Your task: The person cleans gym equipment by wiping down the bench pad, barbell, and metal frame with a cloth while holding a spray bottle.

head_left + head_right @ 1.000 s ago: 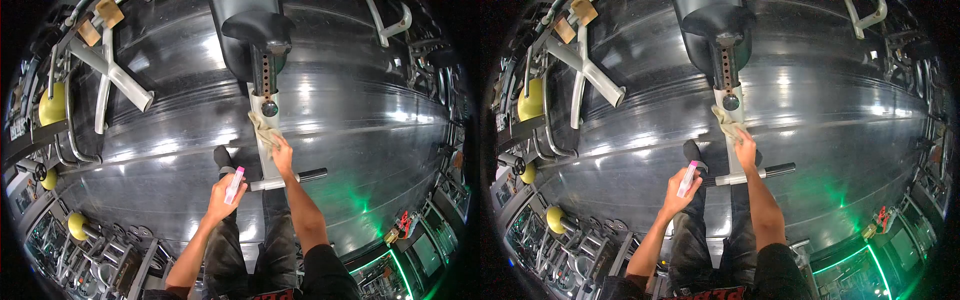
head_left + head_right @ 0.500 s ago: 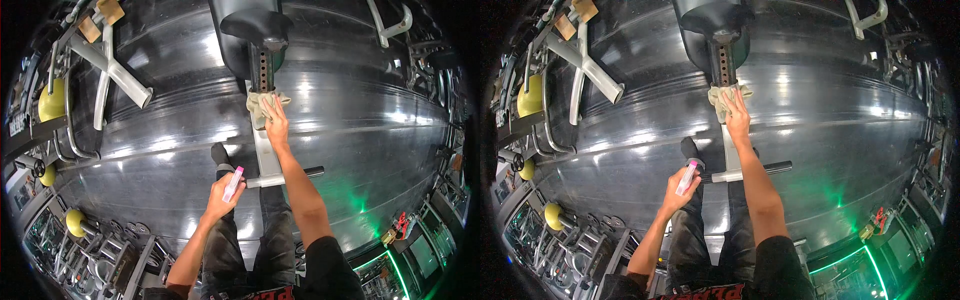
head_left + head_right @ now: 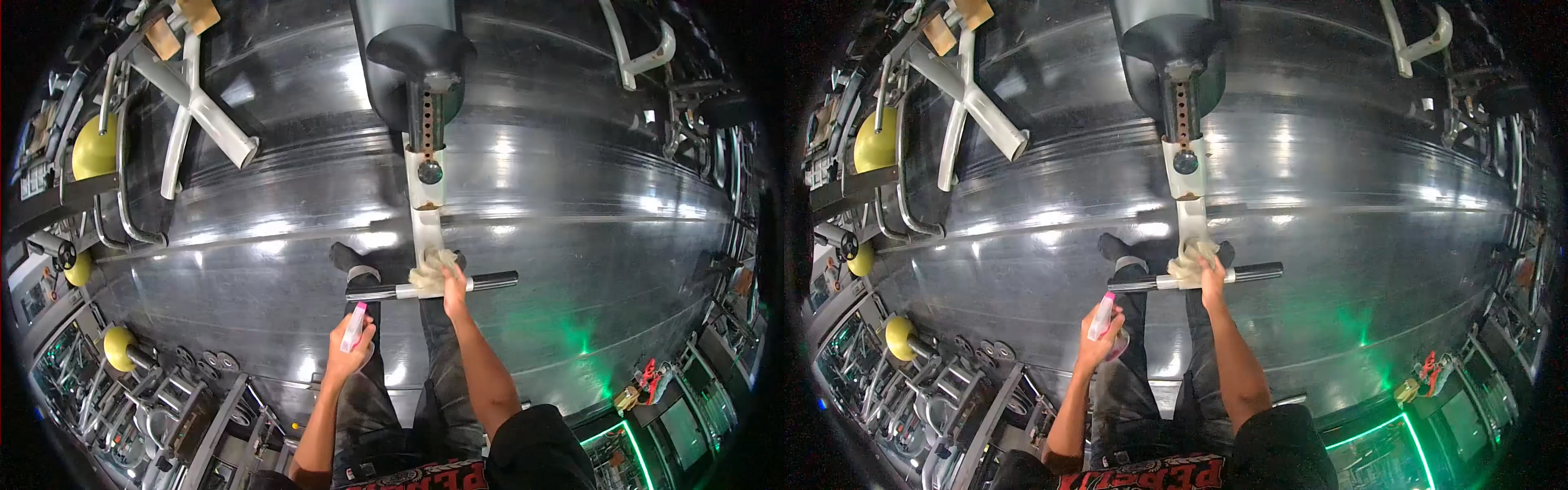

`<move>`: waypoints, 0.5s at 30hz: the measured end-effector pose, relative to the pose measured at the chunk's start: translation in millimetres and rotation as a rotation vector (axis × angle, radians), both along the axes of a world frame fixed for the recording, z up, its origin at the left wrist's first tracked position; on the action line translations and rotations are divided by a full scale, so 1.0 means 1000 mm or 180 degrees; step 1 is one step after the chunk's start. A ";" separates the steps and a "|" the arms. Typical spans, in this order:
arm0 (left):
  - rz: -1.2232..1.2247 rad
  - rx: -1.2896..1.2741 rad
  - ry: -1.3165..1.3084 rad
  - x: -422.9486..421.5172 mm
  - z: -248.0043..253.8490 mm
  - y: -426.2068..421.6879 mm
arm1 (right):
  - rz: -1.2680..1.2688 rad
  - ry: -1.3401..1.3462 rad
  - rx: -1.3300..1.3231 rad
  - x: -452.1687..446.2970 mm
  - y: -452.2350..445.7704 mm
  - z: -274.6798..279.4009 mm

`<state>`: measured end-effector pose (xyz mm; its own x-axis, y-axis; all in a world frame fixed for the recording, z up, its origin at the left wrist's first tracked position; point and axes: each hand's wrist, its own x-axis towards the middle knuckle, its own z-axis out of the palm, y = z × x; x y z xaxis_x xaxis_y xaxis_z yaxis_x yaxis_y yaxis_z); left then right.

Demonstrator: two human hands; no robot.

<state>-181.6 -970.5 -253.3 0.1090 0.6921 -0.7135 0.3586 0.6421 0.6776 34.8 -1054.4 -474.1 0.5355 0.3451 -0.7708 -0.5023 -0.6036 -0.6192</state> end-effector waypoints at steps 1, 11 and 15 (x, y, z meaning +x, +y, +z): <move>-0.0007 0.0158 0.0077 -0.002 -0.001 -0.006 | -0.0182 0.0680 0.0017 0.004 -0.004 0.012; -0.0297 -0.0210 -0.0166 -0.030 0.025 -0.005 | -0.1240 0.2850 0.0675 0.004 -0.028 0.088; -0.0852 -0.0058 0.0162 -0.069 0.017 0.004 | -0.1873 0.2531 0.0688 -0.037 -0.028 0.123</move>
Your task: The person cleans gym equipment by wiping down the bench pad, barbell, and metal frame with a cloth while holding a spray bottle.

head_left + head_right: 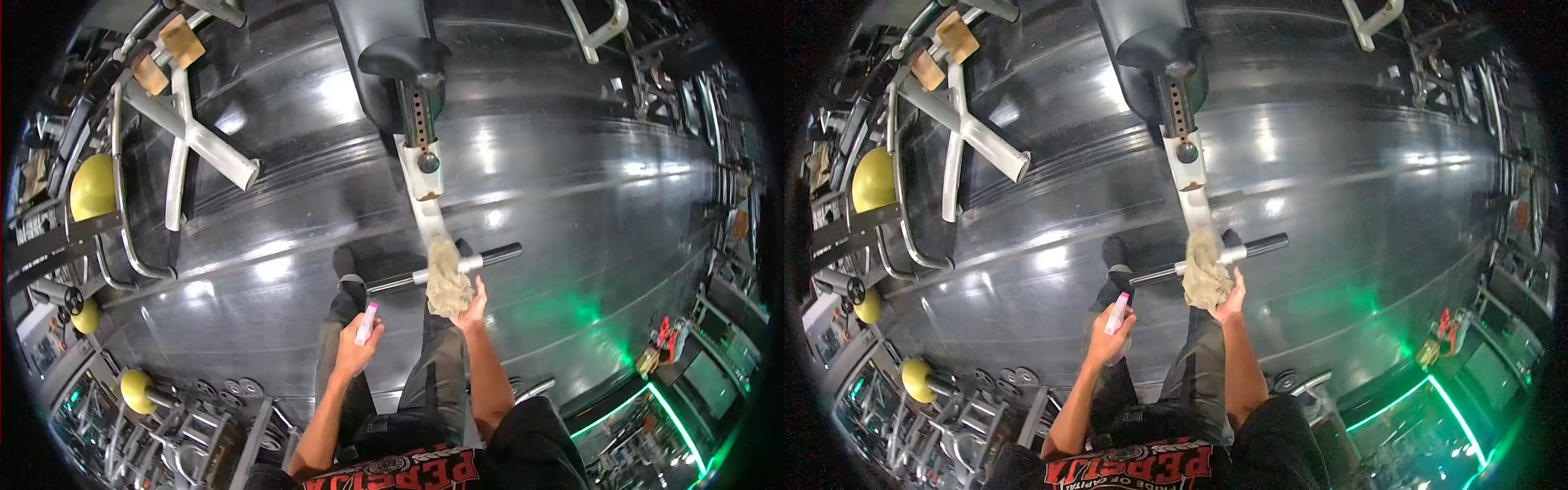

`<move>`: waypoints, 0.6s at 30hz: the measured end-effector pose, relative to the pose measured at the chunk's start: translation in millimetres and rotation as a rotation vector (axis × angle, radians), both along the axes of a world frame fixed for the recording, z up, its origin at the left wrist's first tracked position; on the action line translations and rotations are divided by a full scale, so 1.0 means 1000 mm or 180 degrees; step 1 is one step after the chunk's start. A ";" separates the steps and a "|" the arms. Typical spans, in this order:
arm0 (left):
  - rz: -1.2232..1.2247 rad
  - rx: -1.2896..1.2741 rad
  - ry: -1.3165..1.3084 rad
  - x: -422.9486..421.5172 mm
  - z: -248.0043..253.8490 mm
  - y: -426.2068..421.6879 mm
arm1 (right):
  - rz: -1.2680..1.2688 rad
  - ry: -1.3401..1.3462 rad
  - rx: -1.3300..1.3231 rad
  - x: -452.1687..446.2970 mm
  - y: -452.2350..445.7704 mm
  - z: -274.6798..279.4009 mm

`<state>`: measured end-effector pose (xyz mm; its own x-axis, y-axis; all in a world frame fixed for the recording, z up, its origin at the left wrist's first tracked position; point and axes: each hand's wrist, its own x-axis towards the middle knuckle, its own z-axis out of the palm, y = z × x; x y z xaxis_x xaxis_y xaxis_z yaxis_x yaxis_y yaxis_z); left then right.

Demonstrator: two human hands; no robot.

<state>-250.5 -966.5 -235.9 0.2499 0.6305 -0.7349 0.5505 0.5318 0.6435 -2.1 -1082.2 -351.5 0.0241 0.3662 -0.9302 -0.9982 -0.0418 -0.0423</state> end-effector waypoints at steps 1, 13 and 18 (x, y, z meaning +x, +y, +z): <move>-0.0165 -0.0065 0.0033 -0.006 0.001 0.003 | -0.0314 -0.0041 0.0140 -0.012 -0.003 0.001; -0.2227 0.0026 0.0777 -0.073 -0.015 0.037 | -0.2059 -0.0591 0.0005 -0.125 -0.039 0.023; -0.2188 0.0275 0.0795 -0.075 -0.031 0.029 | -0.2120 -0.0681 -0.0166 -0.137 -0.083 0.027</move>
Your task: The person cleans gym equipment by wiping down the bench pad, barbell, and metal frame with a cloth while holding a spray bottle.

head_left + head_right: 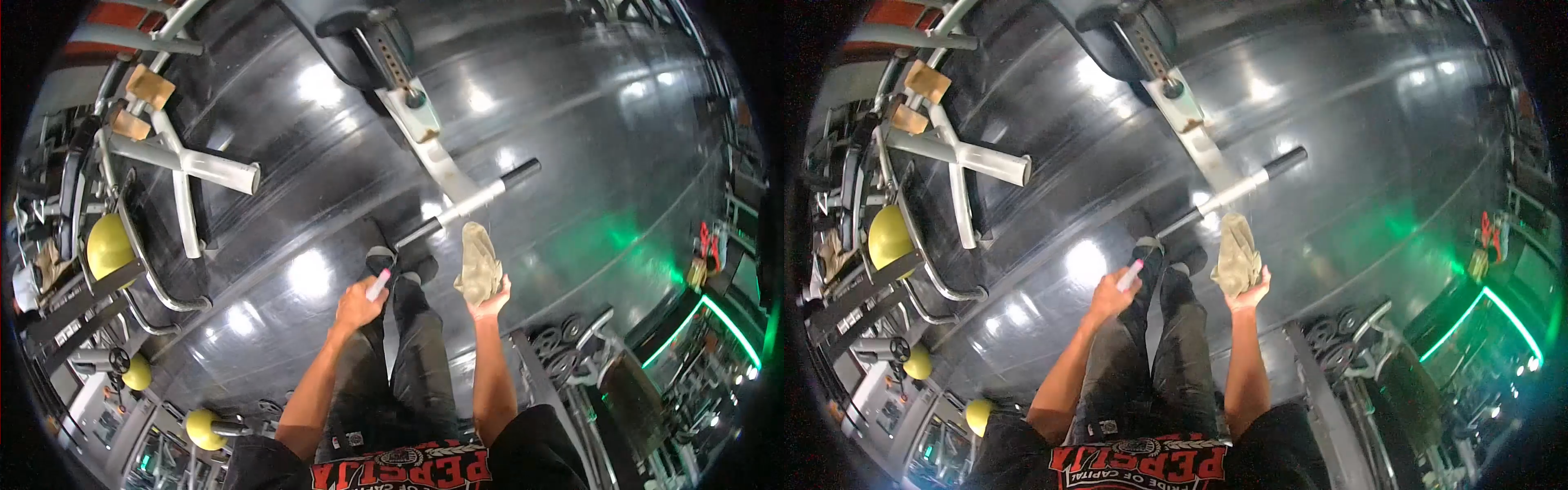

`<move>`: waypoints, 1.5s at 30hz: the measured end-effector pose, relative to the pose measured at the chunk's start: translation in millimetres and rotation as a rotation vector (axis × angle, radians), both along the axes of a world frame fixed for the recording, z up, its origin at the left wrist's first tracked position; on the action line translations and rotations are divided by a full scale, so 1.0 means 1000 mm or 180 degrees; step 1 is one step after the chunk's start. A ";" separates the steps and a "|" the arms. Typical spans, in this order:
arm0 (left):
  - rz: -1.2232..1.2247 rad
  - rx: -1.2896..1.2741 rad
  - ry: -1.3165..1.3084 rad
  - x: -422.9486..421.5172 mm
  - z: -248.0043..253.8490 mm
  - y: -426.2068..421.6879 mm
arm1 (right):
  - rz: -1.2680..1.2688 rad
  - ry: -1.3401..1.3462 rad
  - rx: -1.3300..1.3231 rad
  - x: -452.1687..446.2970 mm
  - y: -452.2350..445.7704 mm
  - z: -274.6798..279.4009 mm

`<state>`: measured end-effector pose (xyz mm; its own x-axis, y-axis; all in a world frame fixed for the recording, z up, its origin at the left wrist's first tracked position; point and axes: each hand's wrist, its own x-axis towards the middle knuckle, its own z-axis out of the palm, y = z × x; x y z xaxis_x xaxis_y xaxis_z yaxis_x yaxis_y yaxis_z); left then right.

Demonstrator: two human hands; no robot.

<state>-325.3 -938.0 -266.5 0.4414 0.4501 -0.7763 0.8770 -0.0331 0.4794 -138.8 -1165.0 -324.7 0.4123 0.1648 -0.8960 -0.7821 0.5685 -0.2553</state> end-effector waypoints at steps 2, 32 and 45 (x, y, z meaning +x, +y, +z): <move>0.0203 -0.0214 -0.0143 -0.002 -0.016 -0.002 | -0.0175 0.0092 -0.0062 -0.003 -0.025 0.000; 0.0002 -0.0608 -0.0451 -0.063 -0.050 0.012 | 0.5363 -0.5950 -0.2928 -0.091 0.112 -0.146; 0.0127 -0.0664 -0.0723 -0.038 -0.037 0.005 | 0.6068 -0.5973 -0.2747 -0.038 0.091 -0.131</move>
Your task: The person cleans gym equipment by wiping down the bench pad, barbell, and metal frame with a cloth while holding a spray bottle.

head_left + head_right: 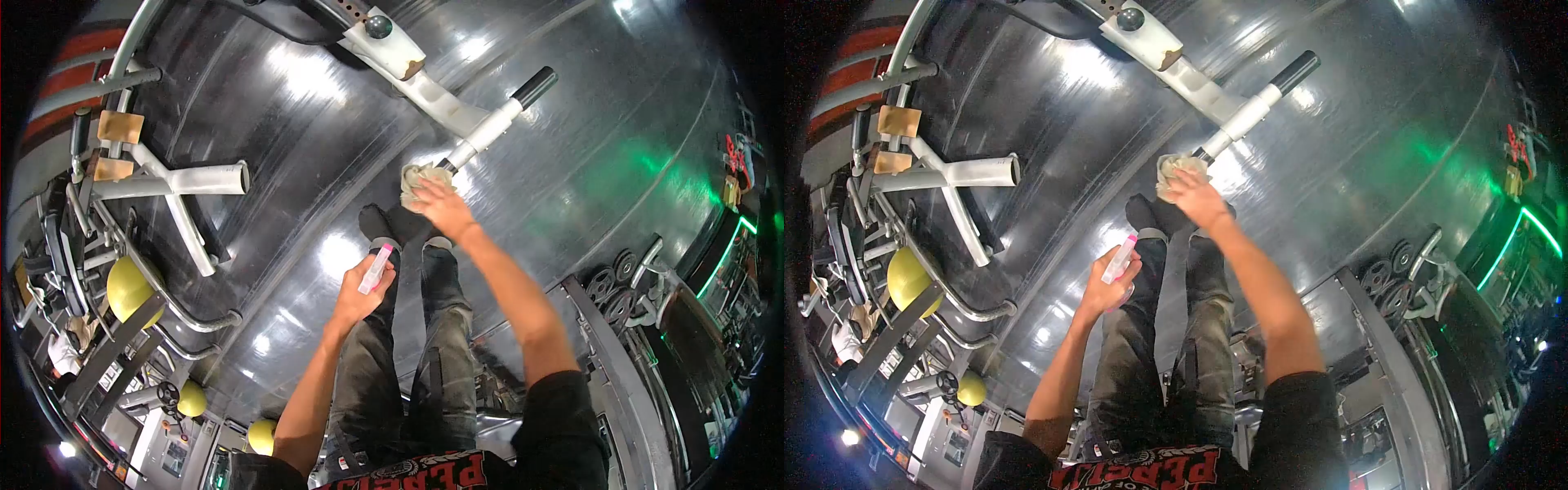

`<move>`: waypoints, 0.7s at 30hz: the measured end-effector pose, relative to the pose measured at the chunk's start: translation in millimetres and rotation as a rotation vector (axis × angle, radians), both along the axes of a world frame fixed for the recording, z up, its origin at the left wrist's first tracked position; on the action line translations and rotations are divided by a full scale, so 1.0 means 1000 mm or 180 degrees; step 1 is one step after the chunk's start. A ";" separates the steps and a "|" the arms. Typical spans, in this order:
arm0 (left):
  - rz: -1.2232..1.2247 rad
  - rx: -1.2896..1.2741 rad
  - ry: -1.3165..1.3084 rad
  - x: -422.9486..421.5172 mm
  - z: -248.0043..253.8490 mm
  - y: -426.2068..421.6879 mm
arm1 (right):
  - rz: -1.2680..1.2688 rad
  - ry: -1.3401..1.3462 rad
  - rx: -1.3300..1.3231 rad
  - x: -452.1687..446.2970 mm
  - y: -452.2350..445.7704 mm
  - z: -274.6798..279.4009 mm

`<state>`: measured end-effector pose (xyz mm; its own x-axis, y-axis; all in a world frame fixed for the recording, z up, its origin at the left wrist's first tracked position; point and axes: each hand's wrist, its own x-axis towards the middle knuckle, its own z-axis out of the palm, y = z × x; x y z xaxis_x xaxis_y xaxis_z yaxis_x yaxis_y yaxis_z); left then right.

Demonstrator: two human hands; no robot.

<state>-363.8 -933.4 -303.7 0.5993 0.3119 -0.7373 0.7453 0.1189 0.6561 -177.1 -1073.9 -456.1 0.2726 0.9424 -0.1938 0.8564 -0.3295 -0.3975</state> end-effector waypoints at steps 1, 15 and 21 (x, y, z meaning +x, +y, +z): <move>0.0029 0.0009 0.0004 0.000 0.000 0.001 | 0.0362 0.0115 -0.0166 0.019 -0.005 0.003; 0.0210 -0.0031 -0.0053 0.000 0.010 -0.002 | -0.0890 -0.0003 -0.0245 0.077 -0.031 0.016; 0.0274 -0.0063 -0.0042 0.020 0.015 -0.011 | -0.2072 0.1899 0.0151 -0.033 -0.030 0.008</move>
<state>-344.1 -944.2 -288.4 0.5806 0.3481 -0.7361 0.7231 0.1951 0.6626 -209.7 -1104.0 -448.5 0.6238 0.6461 -0.4399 0.1500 -0.6513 -0.7439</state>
